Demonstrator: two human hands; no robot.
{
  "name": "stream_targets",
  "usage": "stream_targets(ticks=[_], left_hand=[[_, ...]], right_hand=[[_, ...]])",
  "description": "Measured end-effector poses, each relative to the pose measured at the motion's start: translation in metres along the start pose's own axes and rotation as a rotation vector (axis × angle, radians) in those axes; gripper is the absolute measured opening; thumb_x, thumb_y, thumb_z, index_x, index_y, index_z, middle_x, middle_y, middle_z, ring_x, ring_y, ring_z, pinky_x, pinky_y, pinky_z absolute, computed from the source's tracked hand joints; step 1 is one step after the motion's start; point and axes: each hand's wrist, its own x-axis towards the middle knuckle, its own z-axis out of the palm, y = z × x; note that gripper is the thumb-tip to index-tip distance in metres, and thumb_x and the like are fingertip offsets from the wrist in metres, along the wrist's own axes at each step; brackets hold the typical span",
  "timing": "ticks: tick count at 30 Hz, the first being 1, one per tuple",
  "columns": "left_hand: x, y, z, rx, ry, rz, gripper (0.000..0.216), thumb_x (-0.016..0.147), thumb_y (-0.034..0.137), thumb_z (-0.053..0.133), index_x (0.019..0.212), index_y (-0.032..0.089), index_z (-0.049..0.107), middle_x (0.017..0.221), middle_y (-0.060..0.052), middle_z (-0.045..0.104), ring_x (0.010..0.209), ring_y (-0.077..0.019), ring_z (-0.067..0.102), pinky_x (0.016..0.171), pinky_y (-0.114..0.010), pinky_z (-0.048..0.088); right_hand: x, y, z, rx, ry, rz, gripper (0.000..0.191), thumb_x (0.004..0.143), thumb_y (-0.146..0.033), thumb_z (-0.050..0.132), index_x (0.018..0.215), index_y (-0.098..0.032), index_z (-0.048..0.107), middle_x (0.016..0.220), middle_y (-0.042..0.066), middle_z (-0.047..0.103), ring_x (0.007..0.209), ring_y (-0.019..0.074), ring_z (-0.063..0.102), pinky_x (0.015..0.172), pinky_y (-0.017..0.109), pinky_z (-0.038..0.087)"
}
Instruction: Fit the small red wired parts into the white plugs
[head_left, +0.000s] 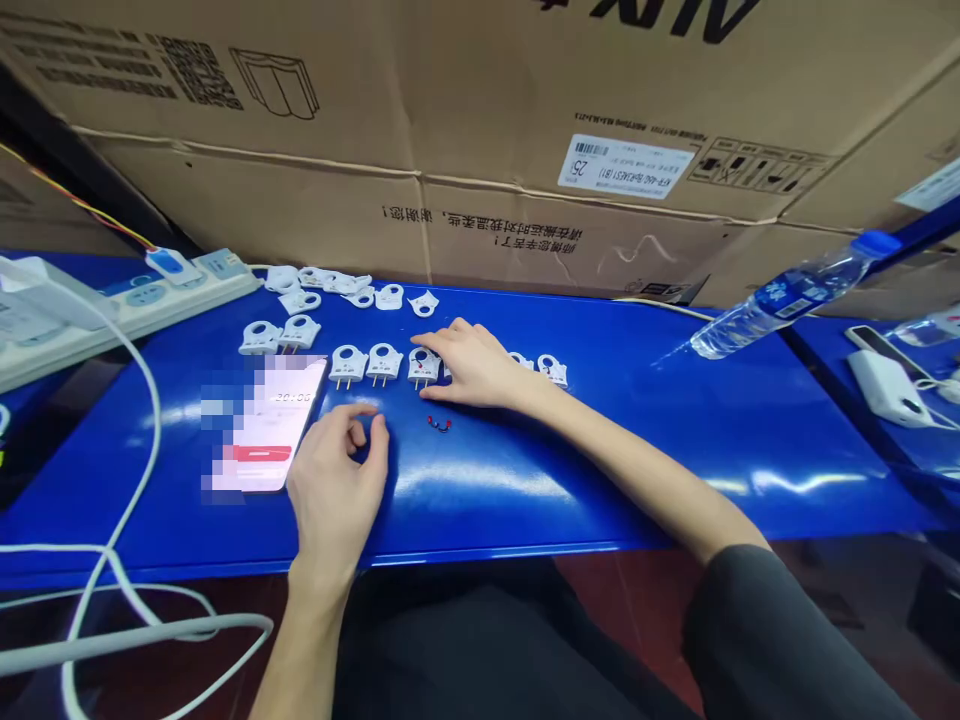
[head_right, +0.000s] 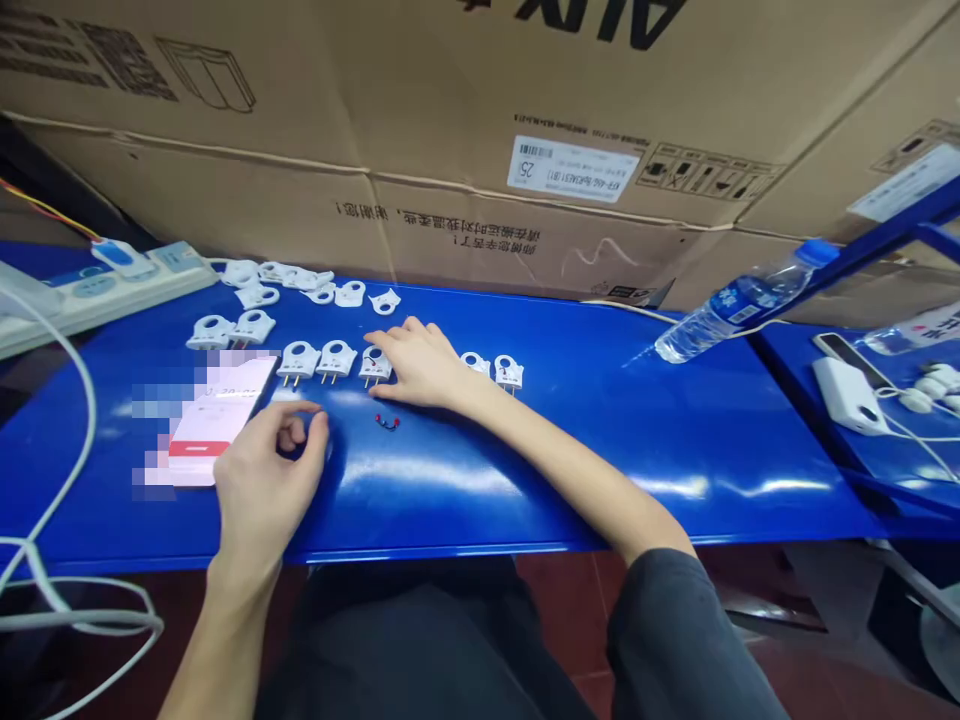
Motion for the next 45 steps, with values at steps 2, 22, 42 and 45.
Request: stream_targets(ticks=[2,22,42,45], left_hand=[[0.000,-0.002,0.000,0.006,-0.016,-0.002,0.018,0.099,0.038,0.054,0.101,0.023,0.065,0.074,0.002,0.052,0.072,-0.0182,0.055,0.070,-0.032,0.042],[-0.005,-0.003,-0.001,-0.062,0.038,0.021,0.019,0.099,0.036,0.055,0.111,0.023,0.064,0.079,0.001,0.053,0.074,-0.0183,0.054,0.073,-0.032,0.044],[-0.017,-0.002,-0.005,-0.057,-0.226,0.189,0.023,0.101,0.045,0.053,0.101,0.025,0.064,0.094,-0.002,0.064,0.083,-0.0188,0.064,0.068,-0.029,0.048],[-0.017,-0.001,-0.004,-0.054,-0.226,0.186,0.024,0.102,0.045,0.052,0.097,0.024,0.064,0.094,-0.003,0.064,0.083,-0.0186,0.064,0.065,-0.028,0.047]], right_hand=[[0.001,-0.004,0.000,-0.020,-0.017,0.015,0.077,0.090,-0.047,0.079,0.152,-0.013,0.050,0.137,0.018,0.067,0.125,0.0396,0.055,0.102,0.057,0.047],[0.025,-0.034,-0.001,0.005,0.056,-0.122,0.082,0.090,-0.042,0.078,0.158,-0.017,0.041,0.142,0.013,0.065,0.132,0.0351,0.049,0.103,0.051,0.044],[-0.081,-0.031,0.018,0.161,0.162,-0.171,0.063,0.099,-0.046,0.068,0.151,-0.016,0.049,0.145,0.016,0.059,0.130,0.0291,0.055,0.109,0.045,0.048],[-0.085,-0.024,0.026,0.156,0.187,-0.122,0.046,0.102,-0.041,0.062,0.142,-0.017,0.057,0.136,0.015,0.062,0.121,0.0275,0.060,0.103,0.043,0.053]])
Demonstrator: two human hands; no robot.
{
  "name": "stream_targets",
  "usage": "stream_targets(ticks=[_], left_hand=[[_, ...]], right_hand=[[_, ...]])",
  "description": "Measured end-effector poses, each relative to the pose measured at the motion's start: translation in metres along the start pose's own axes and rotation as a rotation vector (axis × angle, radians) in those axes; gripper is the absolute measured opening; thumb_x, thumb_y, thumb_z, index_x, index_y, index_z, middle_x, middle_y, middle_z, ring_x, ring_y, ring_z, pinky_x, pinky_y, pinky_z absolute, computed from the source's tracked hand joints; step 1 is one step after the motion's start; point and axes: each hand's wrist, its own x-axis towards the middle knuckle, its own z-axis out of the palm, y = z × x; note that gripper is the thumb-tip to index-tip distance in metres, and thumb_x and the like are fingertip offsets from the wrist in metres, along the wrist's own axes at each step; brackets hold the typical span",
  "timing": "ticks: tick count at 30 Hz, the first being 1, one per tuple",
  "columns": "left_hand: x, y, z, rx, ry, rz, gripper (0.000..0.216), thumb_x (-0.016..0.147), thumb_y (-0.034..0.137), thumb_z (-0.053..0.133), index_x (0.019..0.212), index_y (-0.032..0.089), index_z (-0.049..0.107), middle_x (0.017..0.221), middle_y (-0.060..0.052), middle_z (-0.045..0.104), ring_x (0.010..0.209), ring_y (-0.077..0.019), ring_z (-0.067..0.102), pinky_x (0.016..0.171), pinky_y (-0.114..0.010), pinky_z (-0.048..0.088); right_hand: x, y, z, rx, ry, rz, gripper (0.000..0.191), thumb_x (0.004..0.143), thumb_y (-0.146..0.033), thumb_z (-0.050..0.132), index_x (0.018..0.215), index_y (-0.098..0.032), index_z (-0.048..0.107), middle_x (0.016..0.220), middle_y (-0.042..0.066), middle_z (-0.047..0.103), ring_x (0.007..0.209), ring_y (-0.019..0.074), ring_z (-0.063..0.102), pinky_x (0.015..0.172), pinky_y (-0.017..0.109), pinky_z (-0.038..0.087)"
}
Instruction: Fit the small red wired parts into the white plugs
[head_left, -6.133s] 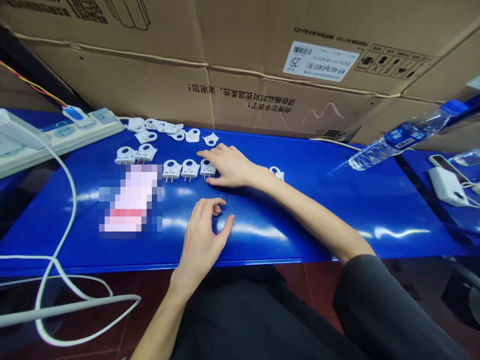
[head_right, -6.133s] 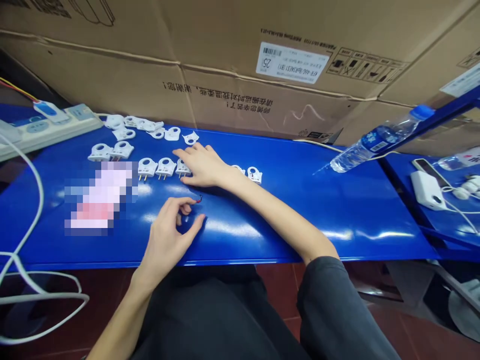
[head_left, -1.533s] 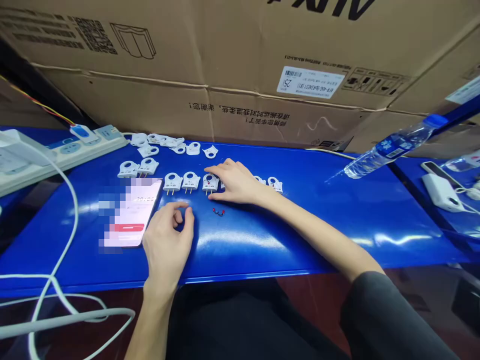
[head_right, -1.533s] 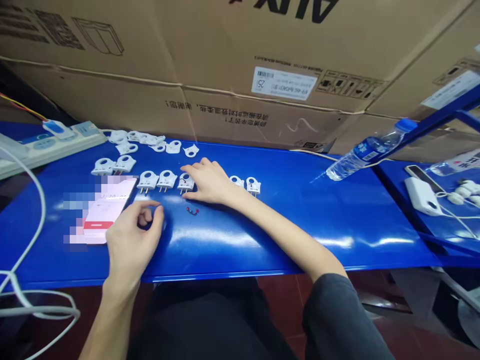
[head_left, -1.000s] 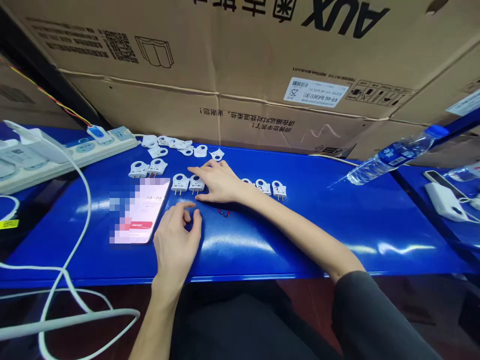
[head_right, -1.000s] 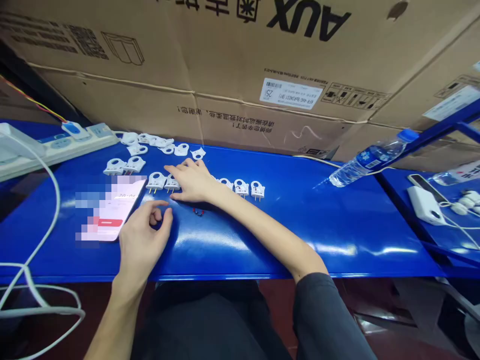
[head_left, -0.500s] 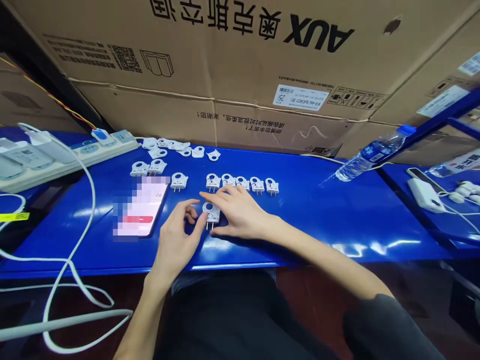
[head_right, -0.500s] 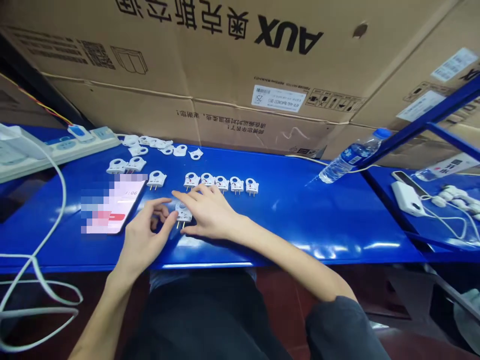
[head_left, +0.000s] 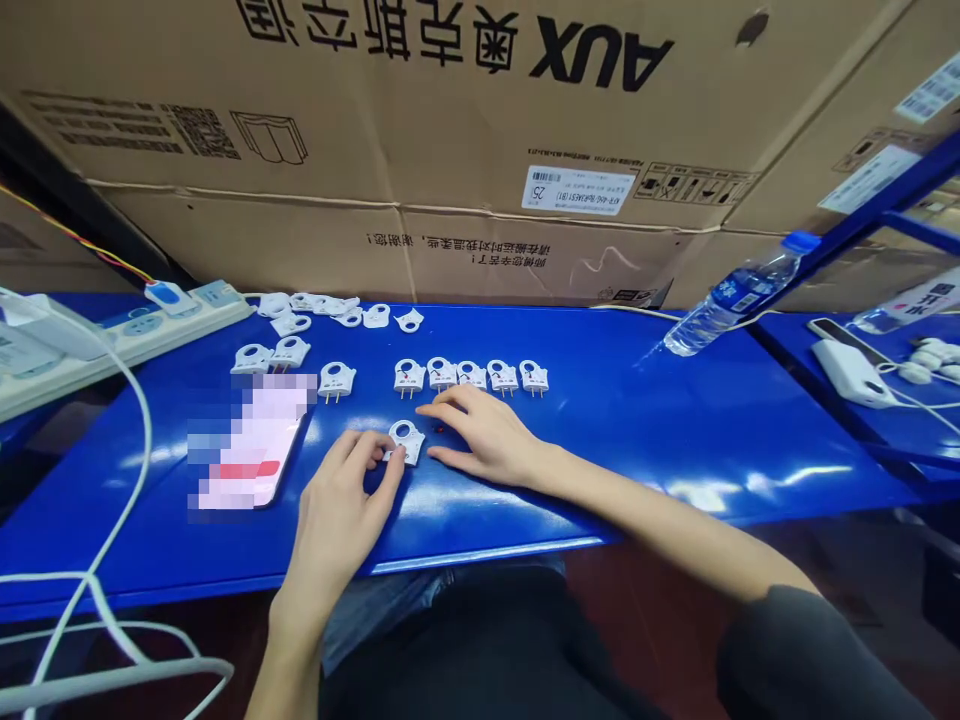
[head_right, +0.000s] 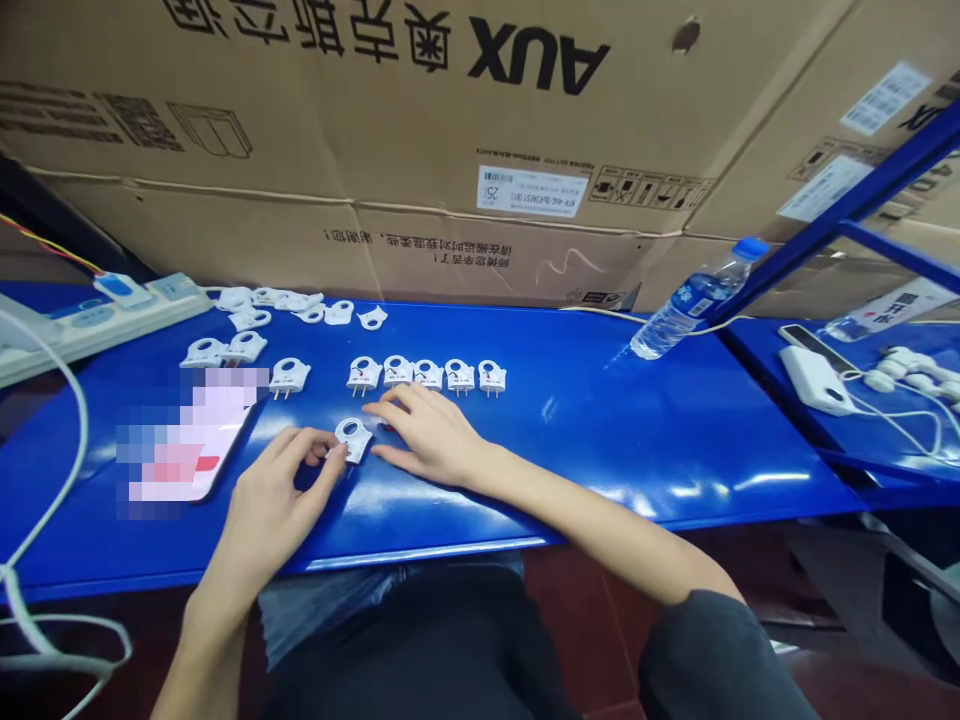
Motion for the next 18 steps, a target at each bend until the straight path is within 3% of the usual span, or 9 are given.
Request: stream_targets(ticks=[7,18], left_hand=[[0.002,0.001,-0.001,-0.005,-0.035,-0.046,0.025,0.102,0.045,0.052,0.097,0.024,0.063,0.096,-0.003,0.065,0.086,-0.0195,0.064,0.069,-0.030,0.048],[0.004,-0.004,-0.001,0.021,-0.073,-0.053,0.025,0.105,0.046,0.048,0.104,0.025,0.063,0.095,-0.003,0.064,0.087,-0.0195,0.064,0.074,-0.030,0.050]], right_hand=[[-0.004,-0.006,0.009,-0.022,0.042,0.207,0.040,0.104,-0.041,0.059,0.136,-0.019,0.061,0.128,0.015,0.064,0.114,0.0271,0.064,0.085,0.039,0.060],[-0.006,-0.012,0.019,-0.034,0.124,0.306,0.025,0.105,-0.031,0.056,0.125,-0.019,0.065,0.109,0.009,0.072,0.099,0.0247,0.066,0.084,0.039,0.056]])
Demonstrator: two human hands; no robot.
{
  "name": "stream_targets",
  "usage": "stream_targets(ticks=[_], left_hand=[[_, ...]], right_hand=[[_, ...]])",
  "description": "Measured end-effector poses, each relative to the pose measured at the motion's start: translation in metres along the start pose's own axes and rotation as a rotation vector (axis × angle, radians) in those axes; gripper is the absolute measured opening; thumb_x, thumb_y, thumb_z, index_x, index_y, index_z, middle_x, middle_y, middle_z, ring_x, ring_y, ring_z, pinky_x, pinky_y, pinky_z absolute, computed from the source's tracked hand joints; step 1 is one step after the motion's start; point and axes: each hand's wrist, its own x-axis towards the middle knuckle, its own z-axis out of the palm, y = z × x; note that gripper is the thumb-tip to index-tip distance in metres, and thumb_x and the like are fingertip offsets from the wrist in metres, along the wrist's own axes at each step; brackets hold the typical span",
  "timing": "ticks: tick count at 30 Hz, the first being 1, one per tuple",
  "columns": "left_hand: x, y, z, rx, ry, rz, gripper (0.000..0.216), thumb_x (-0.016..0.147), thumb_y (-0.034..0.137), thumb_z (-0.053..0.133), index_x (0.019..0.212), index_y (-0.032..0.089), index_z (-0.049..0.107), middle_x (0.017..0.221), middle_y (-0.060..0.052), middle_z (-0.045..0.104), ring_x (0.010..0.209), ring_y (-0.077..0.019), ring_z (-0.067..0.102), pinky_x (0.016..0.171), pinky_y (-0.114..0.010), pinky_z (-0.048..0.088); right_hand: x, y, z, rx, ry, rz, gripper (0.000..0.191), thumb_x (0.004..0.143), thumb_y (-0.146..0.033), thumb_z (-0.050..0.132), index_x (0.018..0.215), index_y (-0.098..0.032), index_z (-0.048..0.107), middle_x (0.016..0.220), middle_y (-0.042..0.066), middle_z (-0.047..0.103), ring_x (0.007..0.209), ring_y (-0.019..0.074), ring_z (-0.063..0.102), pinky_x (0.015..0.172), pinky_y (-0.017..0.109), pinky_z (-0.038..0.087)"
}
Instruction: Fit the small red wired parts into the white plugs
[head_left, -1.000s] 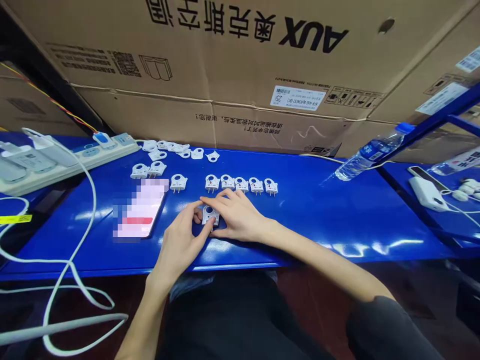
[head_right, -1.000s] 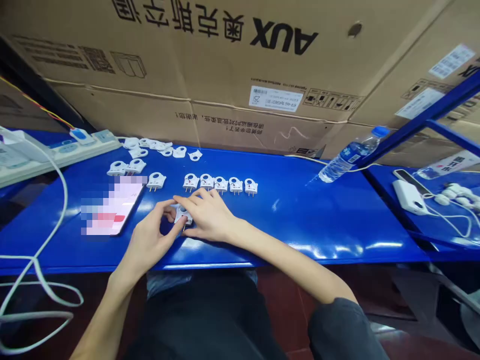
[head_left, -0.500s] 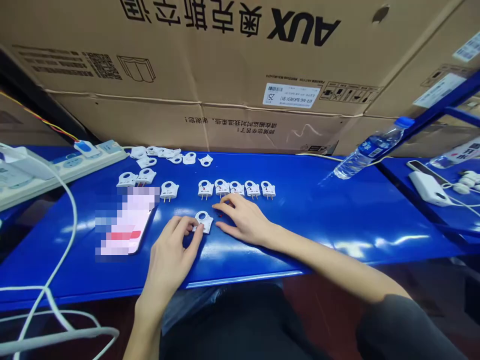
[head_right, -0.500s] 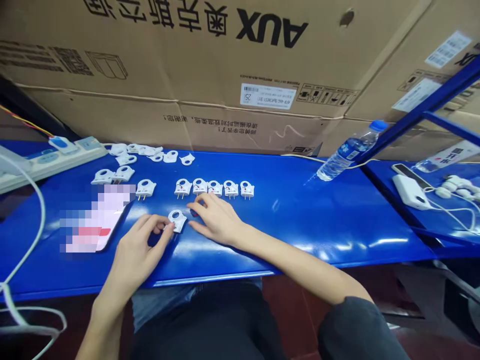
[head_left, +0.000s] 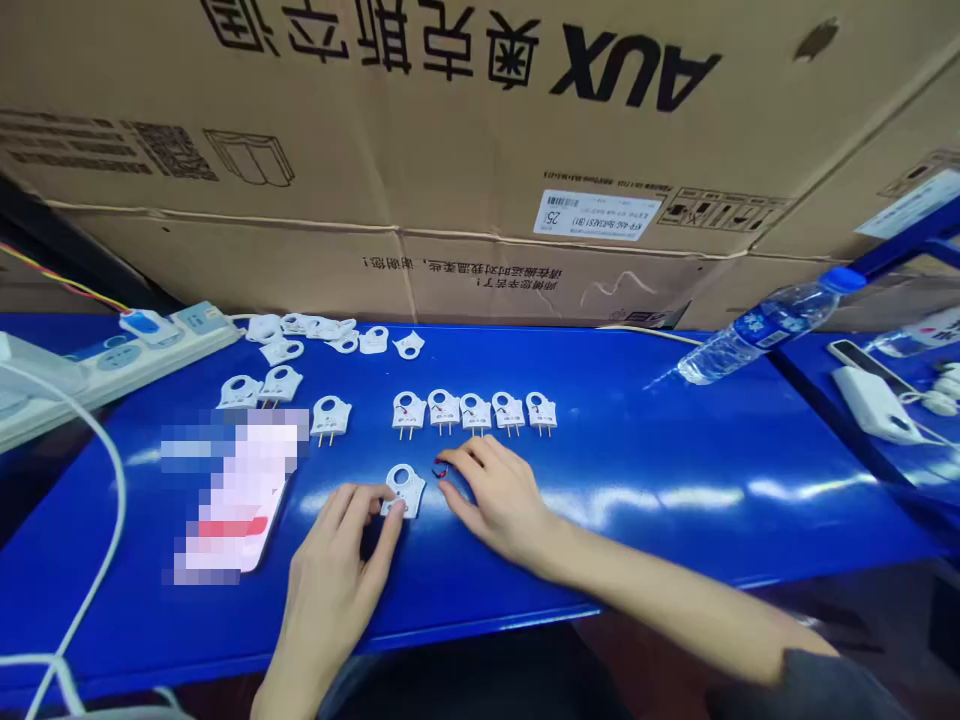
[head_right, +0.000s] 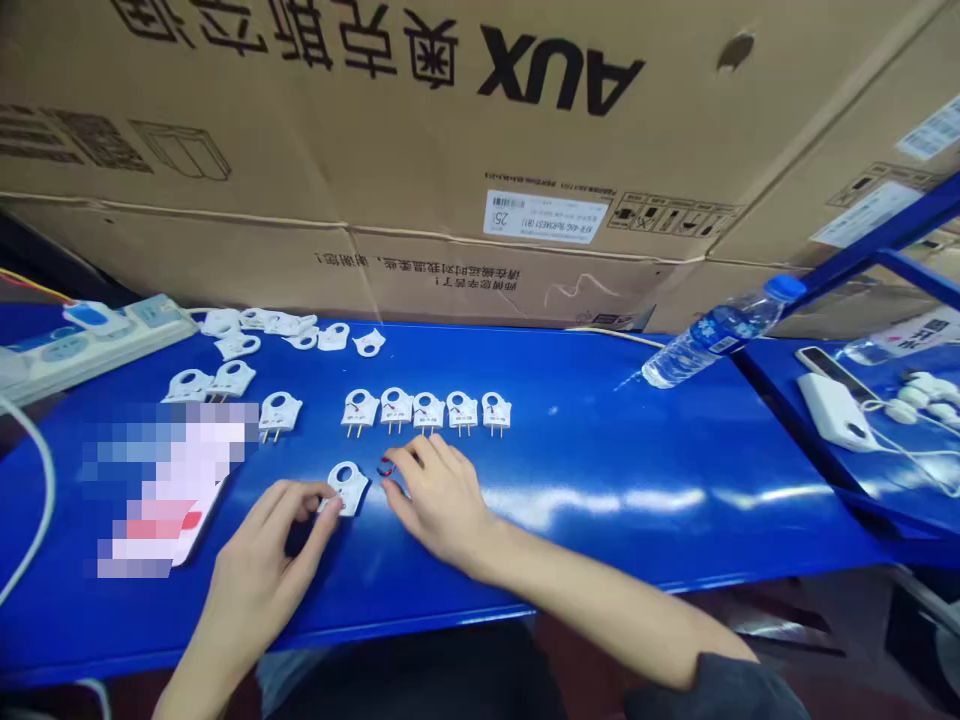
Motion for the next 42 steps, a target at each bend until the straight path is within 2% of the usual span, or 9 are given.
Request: stream_targets(ticks=[3,7,10,17,21,25,29,36,42], left_hand=[[0.002,0.003,-0.002,0.043,0.007,-0.013,0.029,0.105,0.048,0.045,0.104,0.025,0.063,0.090,-0.002,0.064,0.082,-0.0201,0.062,0.073,-0.030,0.049],[0.006,0.009,-0.005,0.084,-0.002,-0.045,0.034,0.107,0.051,0.041,0.110,0.025,0.063,0.091,-0.002,0.066,0.087,-0.0227,0.064,0.079,-0.033,0.049],[0.006,0.008,-0.004,0.102,-0.003,-0.069,0.033,0.107,0.050,0.041,0.114,0.026,0.063,0.092,-0.002,0.067,0.089,-0.0229,0.065,0.076,-0.033,0.049],[0.002,0.001,0.001,0.159,0.003,0.007,0.037,0.106,0.053,0.041,0.117,0.025,0.063,0.093,-0.002,0.067,0.088,-0.0205,0.067,0.074,-0.031,0.049],[0.005,0.002,0.004,0.180,0.007,-0.036,0.037,0.108,0.052,0.039,0.116,0.024,0.062,0.096,-0.003,0.067,0.091,-0.0204,0.068,0.073,-0.030,0.048],[0.010,0.001,0.005,0.188,0.053,0.005,0.038,0.106,0.054,0.041,0.116,0.025,0.063,0.095,-0.003,0.069,0.087,-0.0203,0.069,0.062,-0.027,0.046],[0.014,0.002,0.004,0.194,0.030,-0.067,0.037,0.107,0.053,0.040,0.118,0.026,0.063,0.096,-0.003,0.070,0.088,-0.0201,0.070,0.062,-0.027,0.047],[0.014,0.006,0.001,0.227,-0.014,-0.093,0.033,0.107,0.047,0.042,0.119,0.026,0.063,0.106,-0.003,0.071,0.084,-0.0179,0.071,0.055,-0.025,0.046],[0.011,0.000,0.005,0.233,-0.012,-0.060,0.035,0.107,0.048,0.041,0.124,0.026,0.063,0.116,-0.004,0.071,0.088,-0.0184,0.072,0.059,-0.025,0.050]], right_hand=[[-0.003,-0.004,0.003,-0.011,0.029,0.020,0.026,0.104,-0.029,0.057,0.127,-0.018,0.064,0.108,0.008,0.072,0.095,0.0243,0.066,0.080,0.038,0.054],[-0.001,-0.005,0.002,-0.033,0.048,0.012,0.028,0.103,-0.029,0.059,0.129,-0.019,0.061,0.108,0.008,0.072,0.094,0.0247,0.065,0.079,0.038,0.052],[0.000,-0.004,0.000,-0.023,0.045,0.003,0.028,0.103,-0.029,0.059,0.130,-0.019,0.061,0.107,0.007,0.072,0.094,0.0240,0.064,0.078,0.037,0.051],[-0.007,-0.003,0.004,-0.038,0.049,0.002,0.030,0.103,-0.029,0.060,0.131,-0.019,0.061,0.108,0.007,0.071,0.095,0.0240,0.064,0.077,0.037,0.049],[-0.004,-0.002,0.004,-0.031,0.023,0.012,0.024,0.103,-0.028,0.061,0.125,-0.020,0.063,0.106,0.006,0.071,0.094,0.0217,0.064,0.076,0.035,0.049],[-0.001,-0.002,0.002,-0.031,0.019,0.010,0.016,0.103,-0.028,0.060,0.116,-0.022,0.066,0.104,0.004,0.071,0.092,0.0203,0.064,0.077,0.033,0.048],[0.002,-0.003,0.003,-0.038,0.028,0.017,0.012,0.103,-0.028,0.060,0.109,-0.022,0.067,0.100,0.003,0.071,0.087,0.0192,0.064,0.071,0.032,0.046],[0.007,-0.001,0.002,-0.027,-0.018,0.012,0.018,0.104,-0.028,0.058,0.118,-0.022,0.066,0.102,0.004,0.070,0.087,0.0185,0.066,0.068,0.029,0.047],[0.005,-0.001,0.002,-0.012,-0.019,-0.021,0.024,0.104,-0.031,0.060,0.125,-0.021,0.064,0.104,0.005,0.069,0.089,0.0197,0.065,0.070,0.031,0.050]])
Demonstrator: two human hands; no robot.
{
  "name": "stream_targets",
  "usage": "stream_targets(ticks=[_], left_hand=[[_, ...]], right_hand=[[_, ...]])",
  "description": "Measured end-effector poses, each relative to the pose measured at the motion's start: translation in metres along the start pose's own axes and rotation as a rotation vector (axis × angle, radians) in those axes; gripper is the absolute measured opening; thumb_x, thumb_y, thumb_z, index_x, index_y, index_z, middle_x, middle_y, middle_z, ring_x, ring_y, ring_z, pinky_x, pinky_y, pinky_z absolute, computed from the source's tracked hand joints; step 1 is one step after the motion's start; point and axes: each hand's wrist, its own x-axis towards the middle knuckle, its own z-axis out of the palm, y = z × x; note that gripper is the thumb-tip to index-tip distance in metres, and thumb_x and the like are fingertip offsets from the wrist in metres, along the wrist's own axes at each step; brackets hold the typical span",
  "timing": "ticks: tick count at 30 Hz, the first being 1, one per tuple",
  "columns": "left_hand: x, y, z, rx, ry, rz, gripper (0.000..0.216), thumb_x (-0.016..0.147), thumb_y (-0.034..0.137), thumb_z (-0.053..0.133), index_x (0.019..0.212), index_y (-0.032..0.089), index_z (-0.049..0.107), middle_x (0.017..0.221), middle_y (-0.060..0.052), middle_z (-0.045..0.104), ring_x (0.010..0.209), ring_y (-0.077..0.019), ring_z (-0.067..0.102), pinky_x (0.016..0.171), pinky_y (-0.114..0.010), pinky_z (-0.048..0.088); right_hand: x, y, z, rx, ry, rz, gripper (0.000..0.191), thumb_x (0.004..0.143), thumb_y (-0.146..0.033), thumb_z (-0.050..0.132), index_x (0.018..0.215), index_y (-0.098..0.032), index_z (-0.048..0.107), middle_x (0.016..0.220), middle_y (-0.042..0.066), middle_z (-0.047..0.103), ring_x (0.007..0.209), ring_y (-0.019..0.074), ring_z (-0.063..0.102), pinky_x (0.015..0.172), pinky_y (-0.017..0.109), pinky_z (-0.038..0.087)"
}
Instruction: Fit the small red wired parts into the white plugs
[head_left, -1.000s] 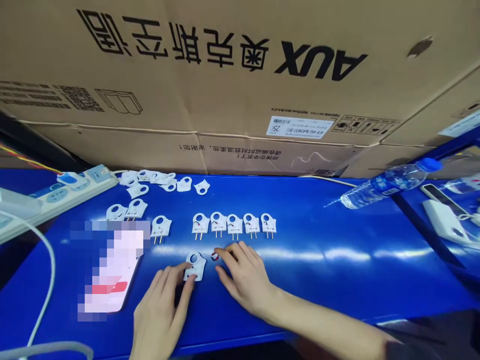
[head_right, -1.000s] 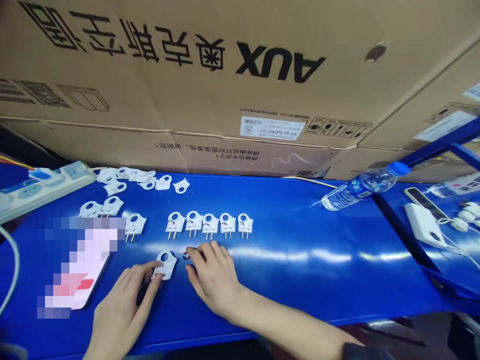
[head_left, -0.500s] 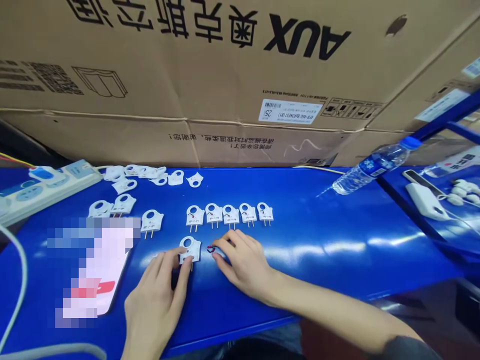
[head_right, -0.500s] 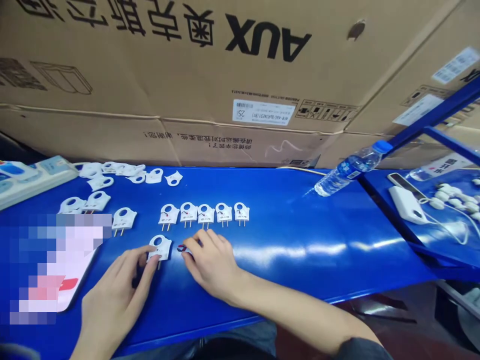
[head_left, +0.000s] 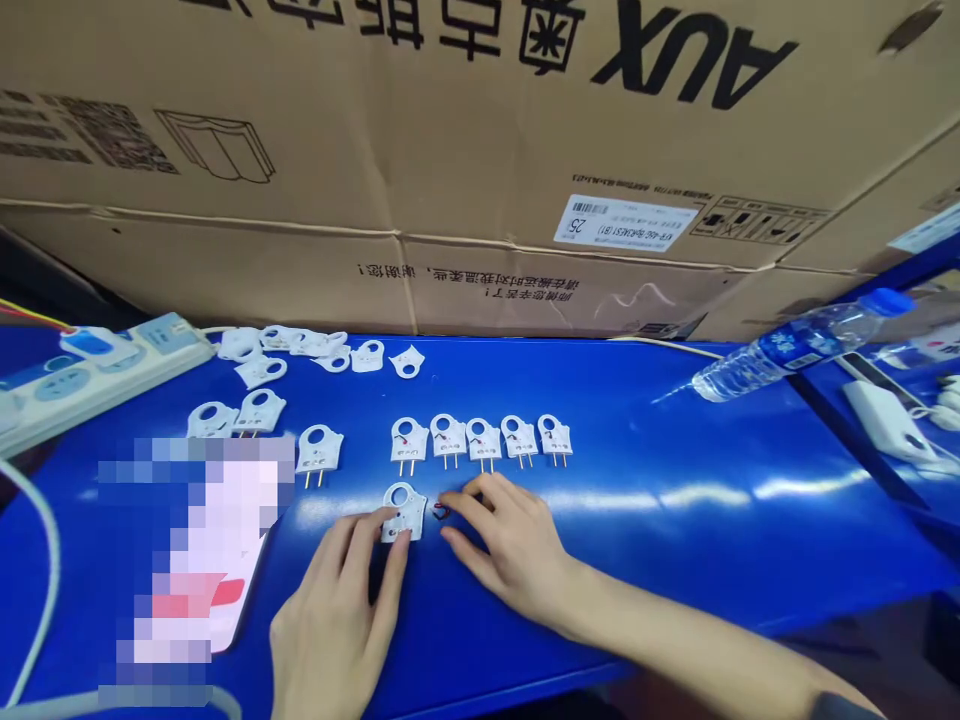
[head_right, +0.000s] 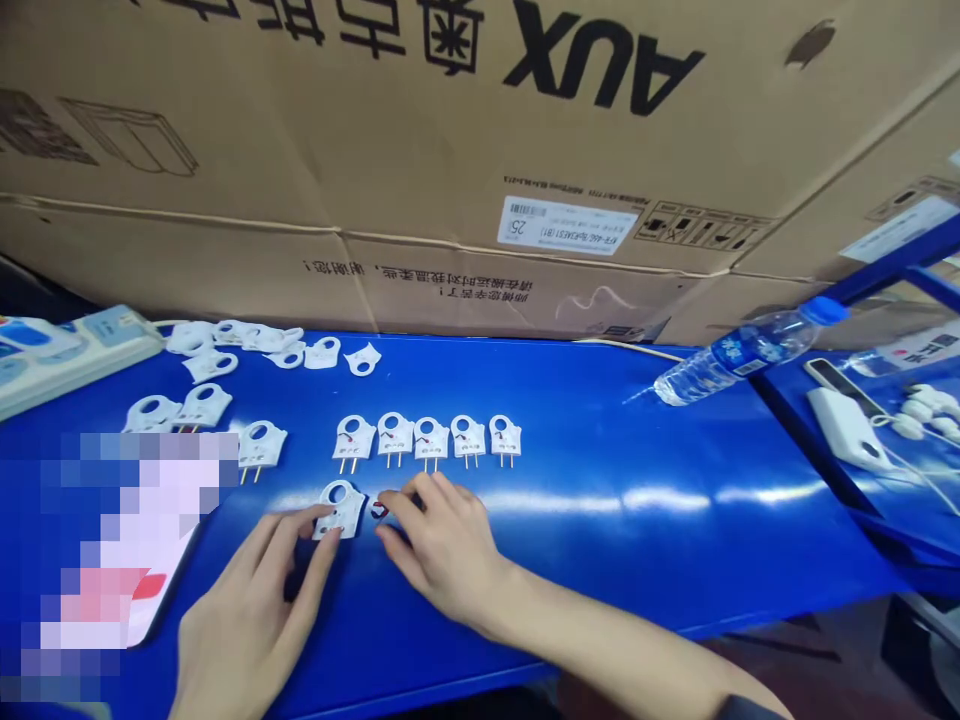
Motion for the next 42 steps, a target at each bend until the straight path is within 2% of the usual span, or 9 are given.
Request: stream_targets(ticks=[7,16,21,25,31,36,39,42], left_hand=[[0.001,-0.006,0.004,-0.039,0.004,0.005,0.033,0.107,0.046,0.044,0.125,0.026,0.063,0.117,-0.005,0.072,0.091,-0.0190,0.073,0.062,-0.025,0.052],[0.003,-0.003,0.000,-0.078,0.007,-0.006,0.032,0.106,0.047,0.046,0.123,0.027,0.065,0.116,-0.004,0.073,0.090,-0.0185,0.072,0.061,-0.025,0.051],[-0.001,0.000,-0.001,-0.072,0.030,0.037,0.033,0.107,0.048,0.045,0.126,0.027,0.063,0.117,-0.005,0.072,0.089,-0.0187,0.072,0.059,-0.025,0.050],[-0.005,0.002,-0.001,-0.087,0.030,0.099,0.032,0.106,0.048,0.048,0.127,0.028,0.061,0.117,-0.004,0.072,0.090,-0.0191,0.072,0.064,-0.026,0.051],[-0.008,-0.003,0.002,-0.131,0.043,0.206,0.029,0.106,0.045,0.048,0.123,0.025,0.062,0.113,-0.005,0.072,0.087,-0.0185,0.071,0.070,-0.028,0.052],[-0.011,-0.001,-0.001,-0.178,0.063,0.215,0.025,0.106,0.040,0.048,0.117,0.024,0.064,0.112,-0.005,0.071,0.094,-0.0202,0.070,0.079,-0.031,0.052],[-0.013,0.001,-0.003,-0.207,0.049,0.204,0.023,0.106,0.038,0.048,0.116,0.024,0.063,0.112,-0.005,0.070,0.095,-0.0205,0.069,0.078,-0.031,0.051],[-0.015,0.001,-0.003,-0.208,0.045,0.192,0.023,0.107,0.038,0.047,0.116,0.023,0.062,0.112,-0.006,0.069,0.095,-0.0207,0.069,0.077,-0.031,0.052]], right_hand=[[0.003,-0.003,-0.001,0.006,0.023,0.027,0.024,0.105,-0.029,0.057,0.126,-0.021,0.063,0.102,0.006,0.069,0.087,0.0210,0.065,0.070,0.033,0.052],[0.004,-0.004,-0.003,0.016,0.024,0.022,0.021,0.105,-0.027,0.057,0.123,-0.021,0.066,0.099,0.006,0.070,0.085,0.0202,0.064,0.069,0.032,0.050],[0.001,-0.003,-0.004,0.044,-0.002,0.017,0.015,0.104,-0.028,0.058,0.113,-0.021,0.068,0.100,0.005,0.070,0.086,0.0198,0.064,0.071,0.032,0.050],[0.001,-0.003,-0.006,0.135,-0.003,0.075,0.013,0.102,-0.024,0.061,0.112,-0.021,0.068,0.104,0.004,0.072,0.092,0.0189,0.067,0.077,0.031,0.052],[0.004,-0.005,-0.011,0.243,0.013,0.142,0.009,0.095,-0.016,0.066,0.103,-0.021,0.067,0.097,0.000,0.071,0.081,0.0142,0.065,0.074,0.027,0.050],[0.002,-0.002,-0.013,0.275,0.001,0.100,0.007,0.098,-0.017,0.060,0.099,-0.022,0.066,0.092,0.000,0.071,0.082,0.0138,0.064,0.076,0.026,0.049],[-0.001,-0.002,-0.012,0.265,0.018,0.072,0.008,0.098,-0.017,0.060,0.100,-0.022,0.065,0.092,0.000,0.069,0.082,0.0140,0.063,0.075,0.026,0.049],[-0.002,-0.003,-0.012,0.253,0.010,0.051,0.013,0.097,-0.016,0.059,0.108,-0.021,0.065,0.100,0.002,0.069,0.085,0.0139,0.064,0.077,0.026,0.050]])
